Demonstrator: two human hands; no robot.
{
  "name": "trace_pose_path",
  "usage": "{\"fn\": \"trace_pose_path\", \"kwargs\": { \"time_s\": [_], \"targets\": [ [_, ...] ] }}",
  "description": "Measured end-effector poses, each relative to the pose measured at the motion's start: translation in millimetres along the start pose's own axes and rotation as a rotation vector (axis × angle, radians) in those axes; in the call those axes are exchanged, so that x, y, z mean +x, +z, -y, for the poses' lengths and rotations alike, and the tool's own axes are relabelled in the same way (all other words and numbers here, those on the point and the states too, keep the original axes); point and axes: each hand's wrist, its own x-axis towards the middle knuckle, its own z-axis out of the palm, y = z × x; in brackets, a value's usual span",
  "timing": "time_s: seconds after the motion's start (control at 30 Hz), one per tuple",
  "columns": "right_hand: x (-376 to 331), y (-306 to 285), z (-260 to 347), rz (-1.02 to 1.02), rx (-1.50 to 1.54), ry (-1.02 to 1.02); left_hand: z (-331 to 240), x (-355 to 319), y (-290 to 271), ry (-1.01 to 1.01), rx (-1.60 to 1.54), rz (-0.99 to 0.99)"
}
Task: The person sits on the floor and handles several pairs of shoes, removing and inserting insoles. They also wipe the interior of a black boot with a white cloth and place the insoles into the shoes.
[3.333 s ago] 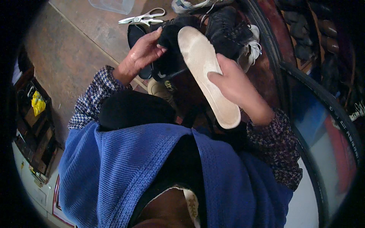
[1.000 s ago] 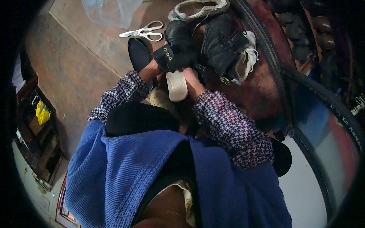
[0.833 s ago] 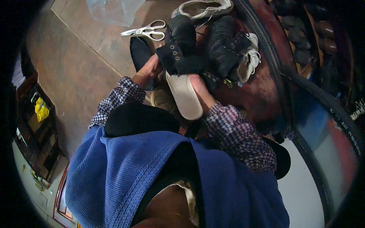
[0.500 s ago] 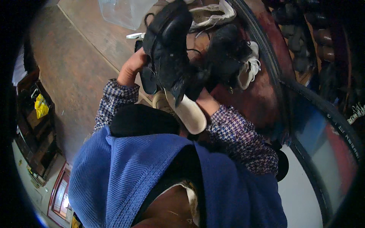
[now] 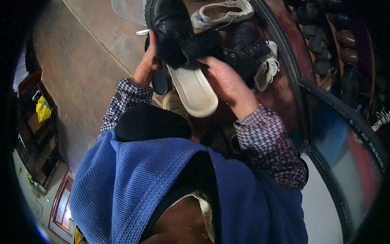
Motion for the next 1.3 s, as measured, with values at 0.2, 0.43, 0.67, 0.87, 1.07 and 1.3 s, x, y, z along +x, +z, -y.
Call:
{"fn": "trace_pose_path", "kwargs": {
  "time_s": [0.2,0.43,0.67,0.87,1.07,1.3],
  "targets": [
    [-12,-3,-11,-0.114,-0.515,-0.282,11,4,7,-0.010,-0.007,0.020],
    [-68,20,-1,-0.163,-0.920,-0.228,19,20,-35,-0.071,-0.190,0.079],
    [-100,-5,27,-0.222,-1.057,-0.244,40,14,-78,0.114,-0.091,0.016],
    [-67,-109,23,-0.533,-1.072,-0.399,50,-40,-129,0.051,-0.231,0.003],
    [-8,-126,-15,-0.582,-1.107,-0.545,65,-63,-142,-0.017,-0.271,-0.015],
    [-22,-103,-19,-0.565,-1.059,-0.996,66,-57,-131,-0.087,-0.240,0.036]
  ]
}}
